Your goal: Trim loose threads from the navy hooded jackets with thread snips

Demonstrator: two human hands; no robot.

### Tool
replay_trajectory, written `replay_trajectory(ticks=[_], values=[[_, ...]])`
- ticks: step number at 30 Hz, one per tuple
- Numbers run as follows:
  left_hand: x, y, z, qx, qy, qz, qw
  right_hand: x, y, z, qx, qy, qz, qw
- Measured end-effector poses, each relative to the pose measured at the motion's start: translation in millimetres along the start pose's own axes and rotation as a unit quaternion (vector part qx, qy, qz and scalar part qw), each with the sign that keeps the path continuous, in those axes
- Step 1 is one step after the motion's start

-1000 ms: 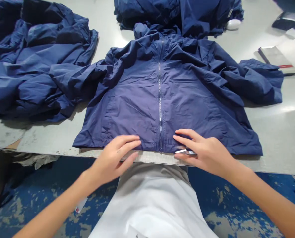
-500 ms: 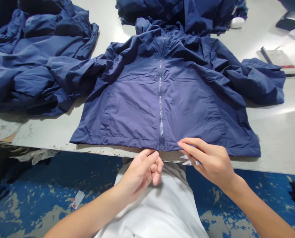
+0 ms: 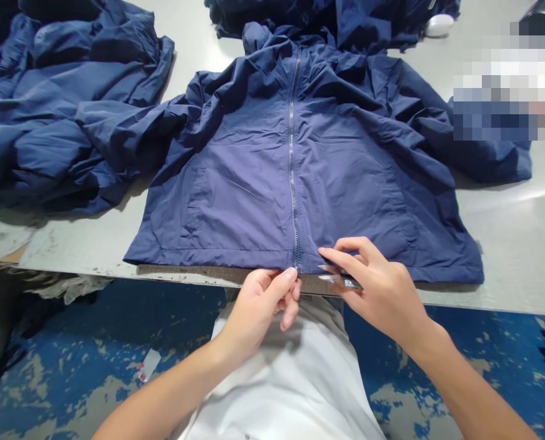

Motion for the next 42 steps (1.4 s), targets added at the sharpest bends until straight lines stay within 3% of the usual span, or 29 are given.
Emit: replay_trajectory(ticks=[2, 4, 6, 7, 9, 11, 14, 18, 20, 24, 29, 33, 37, 39, 42], values=[[-0.3, -23.5, 9.9, 0.119, -0.01, -0.061, 0.991, 6.7, -10.0, 4.9, 0.008, -0.008, 0.004, 1.0], [-0.9, -61.2, 23.5, 0.268, -0.059, -0.174, 0.946, 20.2, -26.2, 14.8, 0.034, -0.032, 0.0, 0.999], [-1.5, -103.5, 33.6, 0.411, -0.103, -0.291, 0.858, 41.5, -48.9, 25.3, 0.061, -0.041, -0.03, 0.997], [-0.5, -122.4, 36.5, 0.475, -0.109, -0.332, 0.808, 54.6, -61.4, 27.8, 0.072, -0.017, -0.051, 0.996], [5.2, -153.0, 41.2, 0.579, -0.107, -0.367, 0.72, 82.1, -85.1, 30.1, 0.095, 0.044, -0.083, 0.991], [12.6, -175.1, 46.6, 0.632, -0.104, -0.362, 0.678, 106.8, -104.2, 27.7, 0.117, 0.121, -0.096, 0.981], [19.2, -192.7, 52.2, 0.633, -0.073, -0.33, 0.697, 134.0, -119.7, 20.0, 0.15, 0.195, -0.072, 0.966], [14.6, -194.1, 46.9, 0.595, 0.044, -0.298, 0.745, 152.0, -127.3, 3.2, 0.158, 0.244, -0.057, 0.955], [10.6, -195.3, 42.4, 0.582, 0.075, -0.308, 0.749, 156.6, -128.9, -5.1, 0.151, 0.263, -0.059, 0.951], [20.3, -203.2, 44.5, 0.591, 0.039, -0.321, 0.739, 164.5, -129.4, -16.9, 0.148, 0.27, -0.042, 0.95], [56.4, -205.4, 68.0, 0.609, -0.039, -0.249, 0.752, 168.9, -130.6, -26.7, 0.149, 0.239, -0.026, 0.959], [73.1, -202.7, 73.1, 0.65, -0.046, -0.187, 0.736, 166.7, -130.1, -29.2, 0.142, 0.205, -0.033, 0.968], [73.3, -208.2, 64.9, 0.691, -0.047, -0.103, 0.714, 162.6, -125.1, -27.9, 0.13, 0.153, -0.044, 0.979], [68.5, -216.0, 53.8, 0.731, -0.062, -0.136, 0.666, 159.9, -123.6, -27.5, 0.128, 0.116, -0.059, 0.983], [59.5, -217.4, 27.7, 0.757, -0.058, -0.268, 0.593, 156.0, -124.7, -26.0, 0.153, 0.07, -0.086, 0.982]])
Point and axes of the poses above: each hand's wrist, its own x-axis towards the middle knuckle, its own z-axis out of the back of the hand, y = z × x, the point moved 5 cm from there along x, towards the middle knuckle, and after that the axes turned 14 degrees about -x, right-handed, at the moved point
